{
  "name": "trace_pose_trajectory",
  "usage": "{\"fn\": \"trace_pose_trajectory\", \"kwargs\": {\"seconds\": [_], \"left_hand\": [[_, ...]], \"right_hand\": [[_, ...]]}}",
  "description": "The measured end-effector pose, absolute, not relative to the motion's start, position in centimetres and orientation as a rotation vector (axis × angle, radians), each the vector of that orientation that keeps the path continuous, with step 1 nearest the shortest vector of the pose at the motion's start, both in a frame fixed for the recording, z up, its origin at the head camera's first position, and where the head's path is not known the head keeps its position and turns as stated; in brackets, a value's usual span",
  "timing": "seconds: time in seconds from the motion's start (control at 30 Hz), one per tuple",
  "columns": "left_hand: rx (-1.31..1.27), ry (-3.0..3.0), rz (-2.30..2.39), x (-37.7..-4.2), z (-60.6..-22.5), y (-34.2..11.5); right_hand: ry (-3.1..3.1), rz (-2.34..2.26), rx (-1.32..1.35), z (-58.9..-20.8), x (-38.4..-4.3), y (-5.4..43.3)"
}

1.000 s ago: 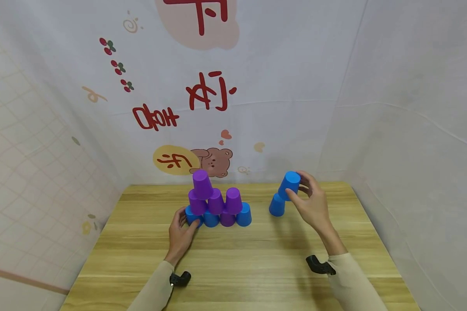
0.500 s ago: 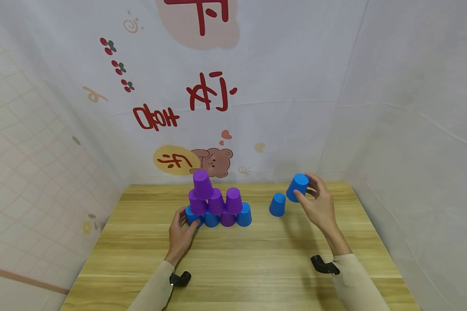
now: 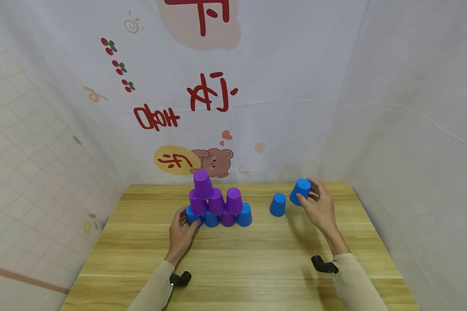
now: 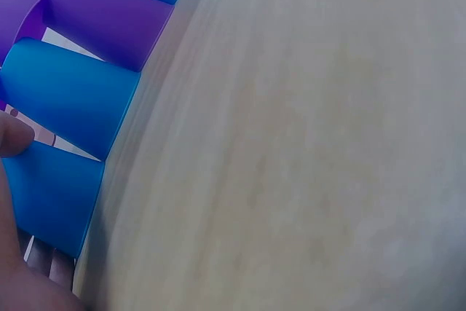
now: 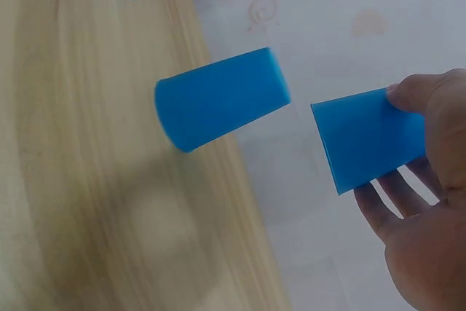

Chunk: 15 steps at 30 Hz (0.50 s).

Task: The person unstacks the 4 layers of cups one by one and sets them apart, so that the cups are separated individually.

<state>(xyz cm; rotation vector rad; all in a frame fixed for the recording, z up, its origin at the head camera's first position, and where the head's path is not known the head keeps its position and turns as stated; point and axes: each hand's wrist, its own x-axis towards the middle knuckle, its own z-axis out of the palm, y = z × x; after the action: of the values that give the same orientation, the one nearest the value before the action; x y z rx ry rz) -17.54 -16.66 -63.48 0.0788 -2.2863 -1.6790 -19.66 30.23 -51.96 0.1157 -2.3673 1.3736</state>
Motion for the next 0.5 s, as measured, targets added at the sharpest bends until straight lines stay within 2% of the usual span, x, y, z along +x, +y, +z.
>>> {"fn": "trace_pose_trajectory", "kwargs": {"seconds": [0.5], "left_hand": [[0.031, -2.246, -1.596, -17.7, -64.0, -16.6]], "right_hand": [[-2.459, 1.352, 0.055, -54.6, -20.0, 30.3]]}}
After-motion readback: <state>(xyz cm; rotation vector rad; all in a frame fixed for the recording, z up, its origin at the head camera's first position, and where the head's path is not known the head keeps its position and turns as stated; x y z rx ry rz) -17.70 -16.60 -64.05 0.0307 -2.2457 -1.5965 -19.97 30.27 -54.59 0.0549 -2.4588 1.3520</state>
